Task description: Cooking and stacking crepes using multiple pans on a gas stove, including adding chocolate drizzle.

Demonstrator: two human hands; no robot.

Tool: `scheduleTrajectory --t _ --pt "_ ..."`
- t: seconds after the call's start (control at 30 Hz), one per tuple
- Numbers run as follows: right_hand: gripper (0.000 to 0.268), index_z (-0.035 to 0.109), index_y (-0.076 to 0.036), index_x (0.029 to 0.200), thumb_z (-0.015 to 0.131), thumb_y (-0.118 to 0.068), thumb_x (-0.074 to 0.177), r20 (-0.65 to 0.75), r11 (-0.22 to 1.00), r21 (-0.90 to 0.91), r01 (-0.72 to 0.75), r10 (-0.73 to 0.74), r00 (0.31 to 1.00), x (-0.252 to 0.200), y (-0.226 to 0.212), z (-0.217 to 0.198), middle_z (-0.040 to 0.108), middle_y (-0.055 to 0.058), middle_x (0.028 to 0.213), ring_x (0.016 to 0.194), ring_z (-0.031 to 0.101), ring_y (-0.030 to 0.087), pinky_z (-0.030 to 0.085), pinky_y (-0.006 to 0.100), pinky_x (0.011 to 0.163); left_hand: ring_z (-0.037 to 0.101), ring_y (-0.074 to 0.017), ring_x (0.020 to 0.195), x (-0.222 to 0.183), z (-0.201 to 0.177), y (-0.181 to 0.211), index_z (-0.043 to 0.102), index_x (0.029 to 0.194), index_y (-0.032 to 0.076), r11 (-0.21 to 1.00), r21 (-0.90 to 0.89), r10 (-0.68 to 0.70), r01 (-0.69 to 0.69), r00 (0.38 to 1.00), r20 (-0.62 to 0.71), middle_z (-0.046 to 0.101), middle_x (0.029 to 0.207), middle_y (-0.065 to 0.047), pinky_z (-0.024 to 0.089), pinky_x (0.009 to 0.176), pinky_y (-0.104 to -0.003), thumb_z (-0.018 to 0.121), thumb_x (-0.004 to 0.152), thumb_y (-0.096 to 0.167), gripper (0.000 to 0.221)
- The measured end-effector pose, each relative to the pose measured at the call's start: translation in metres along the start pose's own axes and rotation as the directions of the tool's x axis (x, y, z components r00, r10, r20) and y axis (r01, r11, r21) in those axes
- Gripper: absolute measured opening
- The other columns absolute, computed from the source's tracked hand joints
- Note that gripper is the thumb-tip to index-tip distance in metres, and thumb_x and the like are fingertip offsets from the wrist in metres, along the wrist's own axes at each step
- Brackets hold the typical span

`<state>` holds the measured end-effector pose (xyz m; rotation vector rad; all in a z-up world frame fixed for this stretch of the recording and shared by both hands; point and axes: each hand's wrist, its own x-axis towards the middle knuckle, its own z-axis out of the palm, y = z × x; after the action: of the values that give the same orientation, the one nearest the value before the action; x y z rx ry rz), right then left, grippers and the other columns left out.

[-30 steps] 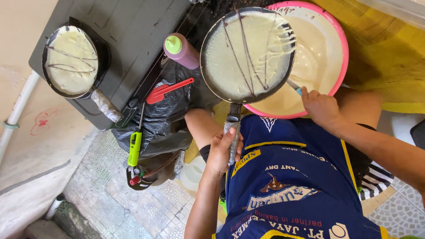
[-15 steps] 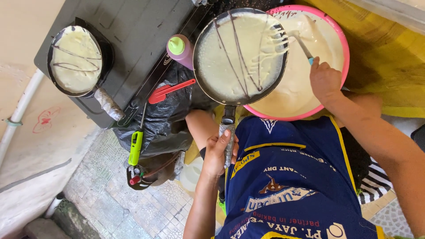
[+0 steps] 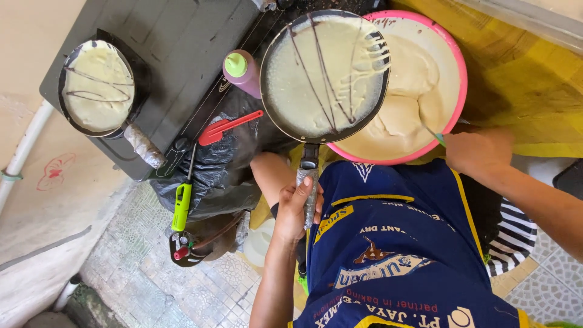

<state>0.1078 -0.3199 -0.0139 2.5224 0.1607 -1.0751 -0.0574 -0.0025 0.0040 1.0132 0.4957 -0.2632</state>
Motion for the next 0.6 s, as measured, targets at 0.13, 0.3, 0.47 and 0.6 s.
scheduleTrajectory --t 0.13,0.3,0.47,0.6 --pt "0.023 0.071 -0.019 0.094 0.061 -0.036 0.082 0.065 0.972 0.222 0.073 -0.089 0.994 0.085 -0.009 0.061 0.079 0.002 0.095 0.089 0.073 0.025 0.048 0.033 0.071 0.048 -0.0154 0.036 -0.003 -0.001 0.001 0.066 0.086 -0.001 1.0 -0.023 0.014 -0.014 1.0 0.002 0.057 0.057 -0.011 0.039 0.035 -0.023 0.067 0.096 0.045 0.047" --pt "0.029 0.058 -0.002 0.071 0.075 -0.015 0.091 0.223 0.439 0.895 -0.075 -0.297 0.929 0.124 -0.005 0.114 0.048 0.011 0.061 0.045 0.032 0.017 0.021 0.032 0.042 0.05 -0.0163 0.035 -0.007 -0.005 0.003 0.067 0.085 -0.001 1.0 0.002 0.004 -0.003 0.999 -0.032 0.058 0.056 -0.011 0.041 0.035 -0.023 0.067 0.093 0.049 0.051" --pt "0.021 0.065 -0.009 0.101 0.069 -0.028 0.099 0.242 0.105 0.97 -0.219 -0.367 0.898 0.104 -0.004 0.116 0.048 0.007 0.067 0.041 0.023 0.01 0.01 0.027 0.04 0.049 -0.017 0.035 -0.008 -0.009 0.003 0.067 0.085 -0.001 0.998 -0.066 0.009 -0.012 0.999 -0.033 0.058 0.057 -0.012 0.041 0.034 -0.024 0.069 0.094 0.045 0.047" --pt "0.032 0.072 -0.009 0.123 0.07 -0.026 0.096 0.124 0.063 0.992 -0.113 -0.228 0.966 0.085 0.005 0.116 0.047 0.009 0.066 0.045 0.027 0.012 0.016 0.026 0.039 0.047 -0.0174 0.035 -0.006 -0.01 0.002 0.066 0.085 -0.002 0.998 -0.067 -0.005 0.002 0.999 -0.047 0.057 0.056 -0.013 0.041 0.032 -0.024 0.069 0.094 0.044 0.047"
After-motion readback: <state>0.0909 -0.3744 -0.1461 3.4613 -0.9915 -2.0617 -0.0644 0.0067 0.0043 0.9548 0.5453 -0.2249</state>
